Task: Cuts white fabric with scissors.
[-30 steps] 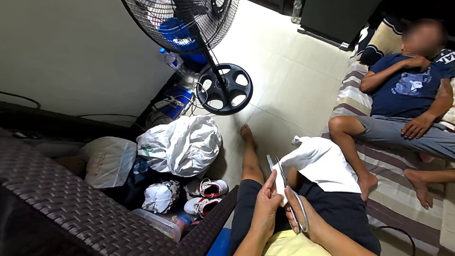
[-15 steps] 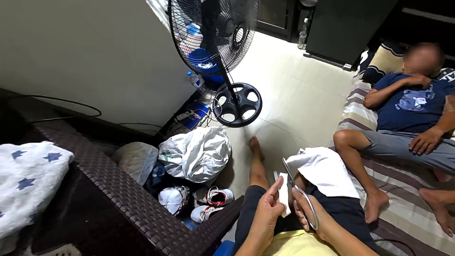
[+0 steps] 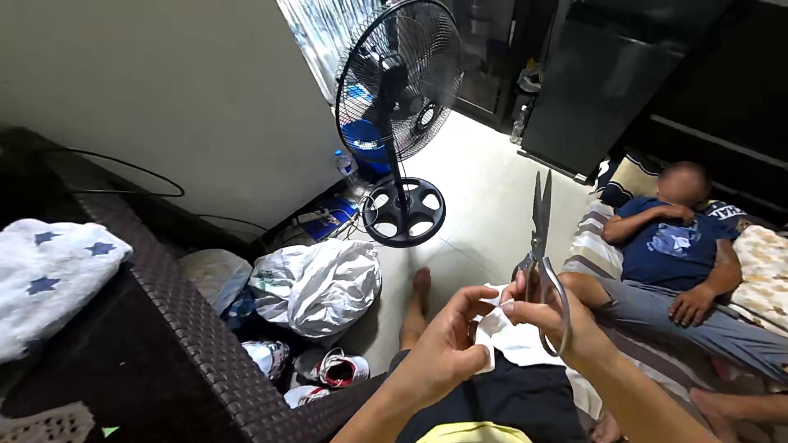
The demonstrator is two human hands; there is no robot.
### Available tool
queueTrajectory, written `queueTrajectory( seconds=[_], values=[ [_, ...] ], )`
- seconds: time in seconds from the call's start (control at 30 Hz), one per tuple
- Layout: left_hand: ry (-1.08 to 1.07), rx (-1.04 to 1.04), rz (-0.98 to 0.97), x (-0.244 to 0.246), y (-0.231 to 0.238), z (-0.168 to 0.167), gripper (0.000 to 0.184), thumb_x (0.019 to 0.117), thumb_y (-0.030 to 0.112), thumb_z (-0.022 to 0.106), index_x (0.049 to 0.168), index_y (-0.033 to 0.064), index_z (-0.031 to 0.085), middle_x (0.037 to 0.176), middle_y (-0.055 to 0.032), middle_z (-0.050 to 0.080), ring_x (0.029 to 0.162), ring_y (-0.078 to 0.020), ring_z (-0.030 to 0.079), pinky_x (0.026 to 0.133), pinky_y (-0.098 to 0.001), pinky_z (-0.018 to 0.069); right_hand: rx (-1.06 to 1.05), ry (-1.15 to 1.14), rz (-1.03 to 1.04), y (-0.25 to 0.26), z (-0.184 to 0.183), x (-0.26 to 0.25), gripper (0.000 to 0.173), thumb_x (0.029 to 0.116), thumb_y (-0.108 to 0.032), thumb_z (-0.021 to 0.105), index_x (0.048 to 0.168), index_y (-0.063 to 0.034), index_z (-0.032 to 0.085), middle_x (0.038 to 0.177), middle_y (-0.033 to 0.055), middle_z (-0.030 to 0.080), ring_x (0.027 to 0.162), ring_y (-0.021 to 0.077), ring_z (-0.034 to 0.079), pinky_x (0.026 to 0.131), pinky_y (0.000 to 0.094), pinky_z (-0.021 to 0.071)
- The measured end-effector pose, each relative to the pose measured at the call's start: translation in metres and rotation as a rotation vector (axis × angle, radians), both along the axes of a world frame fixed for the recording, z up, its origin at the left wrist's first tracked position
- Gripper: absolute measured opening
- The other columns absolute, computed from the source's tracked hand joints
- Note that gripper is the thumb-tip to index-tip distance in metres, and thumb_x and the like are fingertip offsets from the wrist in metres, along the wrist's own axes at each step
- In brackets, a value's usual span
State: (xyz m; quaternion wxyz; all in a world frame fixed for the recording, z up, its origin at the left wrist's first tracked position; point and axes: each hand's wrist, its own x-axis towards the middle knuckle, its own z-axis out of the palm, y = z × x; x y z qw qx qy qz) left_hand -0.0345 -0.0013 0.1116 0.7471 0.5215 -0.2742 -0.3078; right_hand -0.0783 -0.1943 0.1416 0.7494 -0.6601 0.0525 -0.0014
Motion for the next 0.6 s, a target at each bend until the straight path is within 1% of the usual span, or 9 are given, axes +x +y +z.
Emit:
queueTrajectory(
  seconds=[0.07, 0.1, 0.2, 0.27, 0.33, 0.4, 0.5, 0.53, 0.6],
  values=[
    [0.014, 0.073, 0.001, 0.005, 0.0, 0.006, 0.055, 0.0823, -0.004, 0.063, 0.133, 0.0023, 0.044, 0.111, 0.0002, 0.066, 0.093, -0.0074, 0.068, 0.078, -0.0248, 0.0586, -0.009, -0.035, -0.009, -0.004, 0.006, 0.007, 0.02, 0.0843, 0.005, 0.064, 0.094, -0.0077, 0.053, 0.079, -0.0035, 0.067, 0.067, 0.0038, 0.064, 0.064, 0.0192, 0.0541],
    [0.021, 0.119, -0.01, 0.008, 0.0, 0.008, 0.047, 0.0839, -0.003, 0.063, 0.129, 0.0025, 0.05, 0.104, 0.0017, 0.067, 0.088, -0.0058, 0.067, 0.076, -0.0234, 0.0579, -0.013, -0.065, -0.024, -0.007, 0.009, 0.01, 0.02, 0.0842, 0.005, 0.064, 0.094, -0.0076, 0.053, 0.079, -0.0032, 0.068, 0.067, 0.004, 0.064, 0.063, 0.0196, 0.0546],
    [0.078, 0.219, -0.103, 0.018, 0.005, 0.009, 0.015, 0.0919, -0.001, 0.063, 0.105, 0.0066, 0.066, 0.088, 0.0058, 0.071, 0.081, -0.0027, 0.068, 0.076, -0.0205, 0.0572, -0.049, -0.133, -0.091, -0.025, 0.023, 0.016, 0.016, 0.084, 0.004, 0.064, 0.09, -0.0083, 0.056, 0.077, -0.0021, 0.07, 0.068, 0.0059, 0.067, 0.064, 0.0219, 0.0579],
    [0.108, 0.228, -0.127, 0.024, 0.006, 0.007, 0.011, 0.0939, 0.0, 0.062, 0.096, 0.0073, 0.07, 0.082, 0.0066, 0.072, 0.078, -0.0019, 0.068, 0.075, -0.0198, 0.0574, -0.115, -0.168, -0.161, -0.042, 0.032, 0.019, 0.015, 0.083, 0.003, 0.064, 0.086, -0.0099, 0.058, 0.076, -0.0026, 0.069, 0.067, 0.0058, 0.067, 0.064, 0.0218, 0.0576],
    [0.124, 0.226, -0.158, 0.029, 0.009, 0.002, 0.014, 0.0942, 0.001, 0.061, 0.093, 0.0092, 0.071, 0.079, 0.0083, 0.071, 0.074, -0.0003, 0.067, 0.072, -0.0183, 0.0562, -0.175, -0.172, -0.236, -0.06, 0.039, 0.019, 0.017, 0.0827, 0.005, 0.062, 0.086, -0.0113, 0.057, 0.075, -0.0034, 0.07, 0.065, 0.005, 0.066, 0.061, 0.0206, 0.0565],
    [0.151, 0.192, -0.233, 0.034, 0.015, -0.005, 0.014, 0.0931, 0.004, 0.062, 0.092, 0.013, 0.072, 0.08, 0.0096, 0.071, 0.073, 0.001, 0.065, 0.071, -0.0173, 0.0549, -0.225, -0.163, -0.292, -0.082, 0.042, 0.016, 0.018, 0.0847, 0.005, 0.059, 0.088, -0.0127, 0.056, 0.077, -0.0048, 0.069, 0.065, 0.0045, 0.066, 0.061, 0.0206, 0.0564],
    [0.202, 0.12, -0.372, 0.041, 0.031, -0.019, 0.008, 0.0931, 0.019, 0.069, 0.096, 0.0189, 0.077, 0.087, 0.0095, 0.073, 0.075, 0.0022, 0.064, 0.07, -0.0158, 0.0536, -0.278, -0.158, -0.395, -0.118, 0.04, 0.009, 0.016, 0.0903, 0.003, 0.059, 0.095, -0.0129, 0.056, 0.08, -0.0055, 0.069, 0.068, 0.0058, 0.066, 0.064, 0.0234, 0.0577],
    [0.202, 0.107, -0.389, 0.043, 0.038, -0.023, 0.01, 0.0949, 0.024, 0.069, 0.098, 0.0191, 0.077, 0.087, 0.0089, 0.073, 0.075, 0.0019, 0.064, 0.069, -0.0157, 0.0532, -0.3, -0.155, -0.433, -0.132, 0.039, 0.006, 0.016, 0.0917, 0.002, 0.059, 0.096, -0.0139, 0.055, 0.081, -0.0068, 0.069, 0.069, 0.0049, 0.066, 0.065, 0.0229, 0.0577],
    [0.192, 0.127, -0.372, 0.048, 0.053, -0.027, 0.016, 0.097, 0.032, 0.068, 0.099, 0.0192, 0.077, 0.088, 0.0077, 0.072, 0.074, 0.0016, 0.064, 0.068, -0.0152, 0.0534, -0.337, -0.136, -0.51, -0.164, 0.035, -0.001, 0.017, 0.0942, 0.001, 0.059, 0.097, -0.0144, 0.054, 0.082, -0.0079, 0.069, 0.068, 0.0029, 0.066, 0.062, 0.0206, 0.0573]
  ],
)
